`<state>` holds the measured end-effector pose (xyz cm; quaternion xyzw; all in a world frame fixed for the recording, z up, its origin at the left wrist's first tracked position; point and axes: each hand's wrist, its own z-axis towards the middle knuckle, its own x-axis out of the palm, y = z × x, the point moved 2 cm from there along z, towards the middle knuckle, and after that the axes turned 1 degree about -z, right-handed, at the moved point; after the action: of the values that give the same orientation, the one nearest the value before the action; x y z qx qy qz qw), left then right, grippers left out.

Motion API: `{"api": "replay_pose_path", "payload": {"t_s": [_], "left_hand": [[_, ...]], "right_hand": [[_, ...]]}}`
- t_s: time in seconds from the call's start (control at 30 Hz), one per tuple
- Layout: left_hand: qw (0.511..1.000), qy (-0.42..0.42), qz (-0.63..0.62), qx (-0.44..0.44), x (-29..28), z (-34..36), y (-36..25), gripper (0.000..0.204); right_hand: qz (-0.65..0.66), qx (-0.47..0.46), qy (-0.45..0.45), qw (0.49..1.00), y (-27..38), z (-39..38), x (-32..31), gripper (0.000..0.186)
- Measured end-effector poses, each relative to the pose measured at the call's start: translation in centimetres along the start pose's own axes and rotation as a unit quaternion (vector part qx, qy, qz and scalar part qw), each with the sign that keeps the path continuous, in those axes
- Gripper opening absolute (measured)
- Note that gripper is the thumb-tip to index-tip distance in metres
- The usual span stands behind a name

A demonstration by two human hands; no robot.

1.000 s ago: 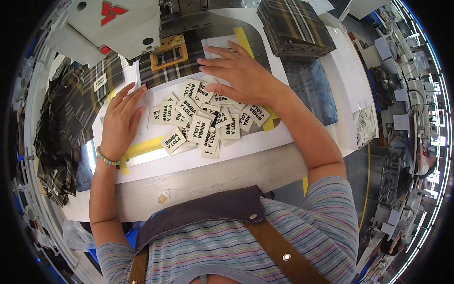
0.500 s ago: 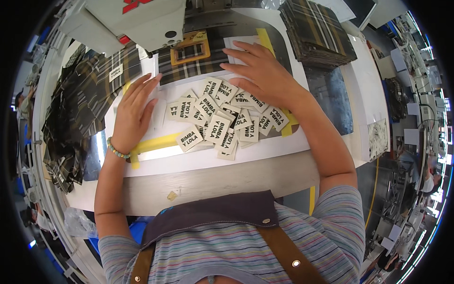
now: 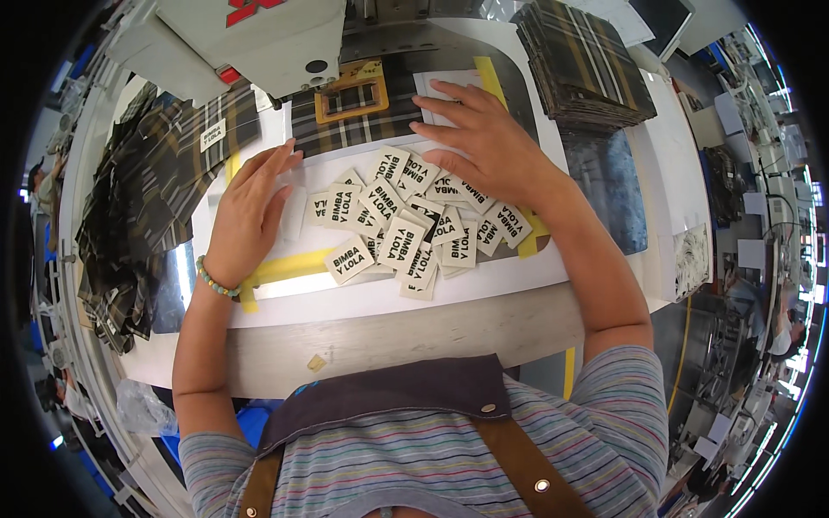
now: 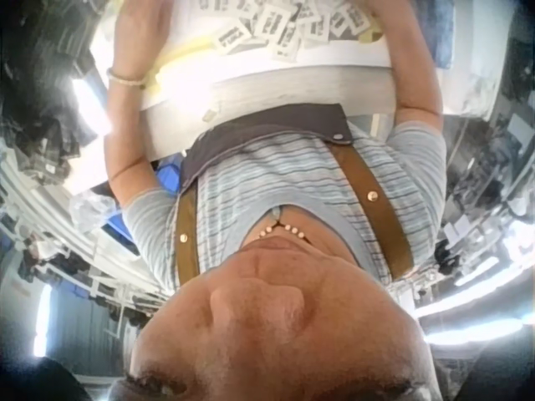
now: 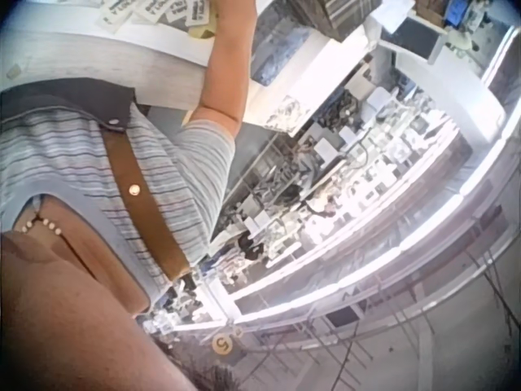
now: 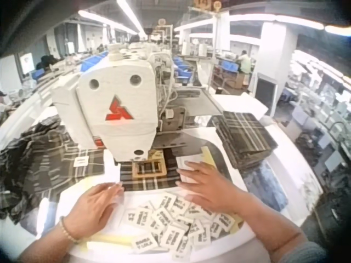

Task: The person repeatedly picks up plaid fabric pieces and small white labels, aligns them under a sewing machine, and sews the labels onto the fabric. Finished pieces are stacked to the left, while new fabric pieces are taken from a stack on the right.

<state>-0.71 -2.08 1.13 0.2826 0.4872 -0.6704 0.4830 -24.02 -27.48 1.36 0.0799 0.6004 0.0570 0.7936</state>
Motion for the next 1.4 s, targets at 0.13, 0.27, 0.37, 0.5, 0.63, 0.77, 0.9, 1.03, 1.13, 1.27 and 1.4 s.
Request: {"api": "replay_pose_path", "payload": {"t_s": [0.13, 0.27, 0.37, 0.5, 0.63, 0.77, 0.9, 1.03, 1.13, 1.27, 1.4], "left_hand": [[1.0, 0.0, -0.004, -0.004, 0.1, 0.0, 0.1, 0.068], [1.0, 0.015, 0.028, 0.003, 0.0, -0.2, 0.6, 0.064], [0.999, 0.009, 0.042, 0.01, -0.1, 0.1, 0.1, 0.06], [0.998, 0.039, 0.05, -0.008, 0.1, 0.1, 0.3, 0.059], [0.997, 0.051, 0.053, -0.021, 0.3, 0.3, 0.3, 0.06], [0.996, 0.057, 0.067, -0.029, 0.4, 0.2, 0.3, 0.06], [0.997, 0.023, 0.068, -0.02, 0.4, -0.1, 0.4, 0.058], [0.997, -0.002, 0.07, -0.012, 0.2, -0.1, 0.4, 0.054], [0.999, -0.004, 0.048, -0.024, -0.2, -0.2, 0.3, 0.051], [0.999, -0.034, 0.033, -0.004, -0.5, -0.1, 0.5, 0.047], [0.998, -0.059, 0.021, 0.017, -0.5, 0.1, 0.8, 0.043]], "right_hand": [[0.012, 0.005, 0.01, 1.0, 0.0, 0.0, -0.1, 0.042], [0.003, 0.001, 0.017, 1.0, 0.1, 0.0, -0.3, 0.044], [-0.011, -0.006, 0.008, 1.0, 0.0, 0.1, -0.2, 0.048], [-0.01, -0.02, 0.001, 1.0, 0.4, 0.4, 0.0, 0.051], [-0.016, -0.017, 0.011, 1.0, 0.2, 0.0, 0.3, 0.051], [-0.018, -0.003, -0.063, 0.998, -0.3, 0.0, -1.1, 0.045], [-0.034, 0.049, -0.197, 0.979, -1.2, -0.4, -5.5, 0.036], [-0.057, 0.121, -0.144, 0.98, -2.2, -1.9, -7.8, 0.027], [-0.099, 0.144, -0.048, 0.983, -2.7, -2.0, -6.8, 0.027], [-0.175, 0.087, -0.032, 0.98, -2.2, -0.6, -4.0, 0.019], [-0.268, 0.049, -0.02, 0.962, -3.3, 0.0, -1.6, 0.014]]}}
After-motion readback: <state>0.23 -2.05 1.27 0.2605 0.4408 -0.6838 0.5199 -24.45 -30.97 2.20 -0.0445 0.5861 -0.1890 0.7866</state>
